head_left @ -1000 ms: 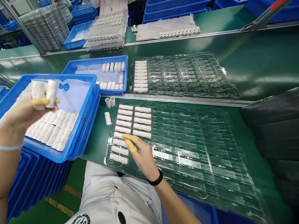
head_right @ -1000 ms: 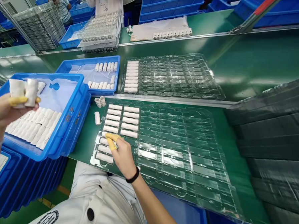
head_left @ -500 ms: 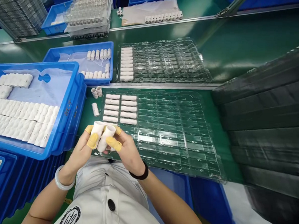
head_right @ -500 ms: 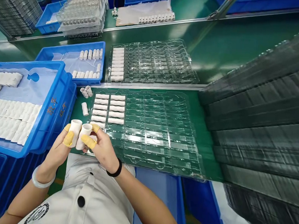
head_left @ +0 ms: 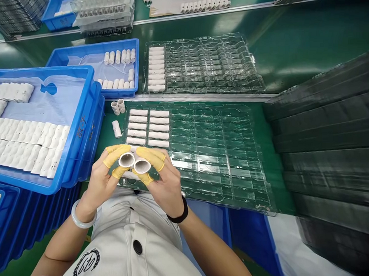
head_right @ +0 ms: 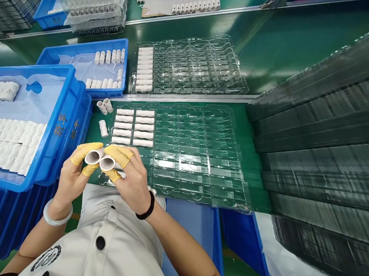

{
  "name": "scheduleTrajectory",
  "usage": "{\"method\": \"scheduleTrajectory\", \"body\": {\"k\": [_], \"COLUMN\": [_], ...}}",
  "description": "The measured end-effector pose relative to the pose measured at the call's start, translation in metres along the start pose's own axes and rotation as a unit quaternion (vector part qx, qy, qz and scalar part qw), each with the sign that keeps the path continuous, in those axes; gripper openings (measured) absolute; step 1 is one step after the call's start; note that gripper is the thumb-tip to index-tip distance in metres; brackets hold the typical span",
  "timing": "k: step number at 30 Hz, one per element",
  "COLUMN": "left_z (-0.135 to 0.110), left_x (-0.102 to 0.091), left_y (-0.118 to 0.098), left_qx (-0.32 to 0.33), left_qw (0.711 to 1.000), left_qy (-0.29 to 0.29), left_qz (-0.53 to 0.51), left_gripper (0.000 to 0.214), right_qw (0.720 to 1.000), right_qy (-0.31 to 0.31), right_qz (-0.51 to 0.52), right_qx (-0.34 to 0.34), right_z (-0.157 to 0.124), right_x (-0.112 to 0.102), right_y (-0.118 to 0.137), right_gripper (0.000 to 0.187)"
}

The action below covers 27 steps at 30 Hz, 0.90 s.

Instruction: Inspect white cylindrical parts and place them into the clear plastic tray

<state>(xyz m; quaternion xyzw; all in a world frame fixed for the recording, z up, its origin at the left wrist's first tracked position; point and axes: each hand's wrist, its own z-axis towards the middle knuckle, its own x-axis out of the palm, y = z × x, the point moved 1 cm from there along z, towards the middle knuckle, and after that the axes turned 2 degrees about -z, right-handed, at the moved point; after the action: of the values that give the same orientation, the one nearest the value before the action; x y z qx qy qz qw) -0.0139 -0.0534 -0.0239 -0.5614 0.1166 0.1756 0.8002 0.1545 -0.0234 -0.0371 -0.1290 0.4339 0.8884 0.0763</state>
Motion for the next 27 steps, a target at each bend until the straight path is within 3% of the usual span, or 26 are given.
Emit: {"method": "scheduleTrajectory", "body": {"k": [5,14,17,19,20,22,25,27], "left_z": [0.000,0.001,0.002,0.004,0.004,0.006,0.008,0.011], "left_x": [-0.002,-0.004,-0.005,-0.005,-0.005,-0.002,0.006,0.012], "left_y": [0.001,0.000,-0.004,-0.007,-0.007,-0.008,-0.006,-0.005], "left_qx": [0.073,0.069,0.025,-0.056,-0.112,-0.229,-0.366,-0.435], "left_qw": [0.997,0.996,0.999,0.997,0.988,0.941,0.822,0.738], "left_qy": [0.001,0.005,0.008,0.018,0.022,0.023,-0.004,-0.032], "left_qz": [0.033,0.050,0.025,-0.047,-0.105,-0.246,-0.437,-0.515], "left_gripper": [0.044,0.044,0.036,0.026,0.022,0.023,0.030,0.020], "right_qw": [0.999,0.999,0.997,0.982,0.961,0.882,0.724,0.633], "right_qy": [-0.019,-0.018,0.003,0.050,0.080,0.129,0.136,0.099], "right_qz": [0.008,0.034,0.066,0.133,0.185,0.315,0.491,0.567], "right_qx": [-0.030,-0.016,0.029,0.121,0.187,0.326,0.465,0.518], "right_z": [0.002,0.002,0.002,0.004,0.005,0.007,0.010,0.010], "right_x": [0.002,0.004,0.001,-0.001,-0.003,-0.004,-0.003,0.000], "right_y": [-0.001,-0.001,-0.001,-0.002,-0.002,-0.004,-0.008,-0.013], "right_gripper": [0.031,0.036,0.026,0.020,0.024,0.038,0.047,0.039]}}
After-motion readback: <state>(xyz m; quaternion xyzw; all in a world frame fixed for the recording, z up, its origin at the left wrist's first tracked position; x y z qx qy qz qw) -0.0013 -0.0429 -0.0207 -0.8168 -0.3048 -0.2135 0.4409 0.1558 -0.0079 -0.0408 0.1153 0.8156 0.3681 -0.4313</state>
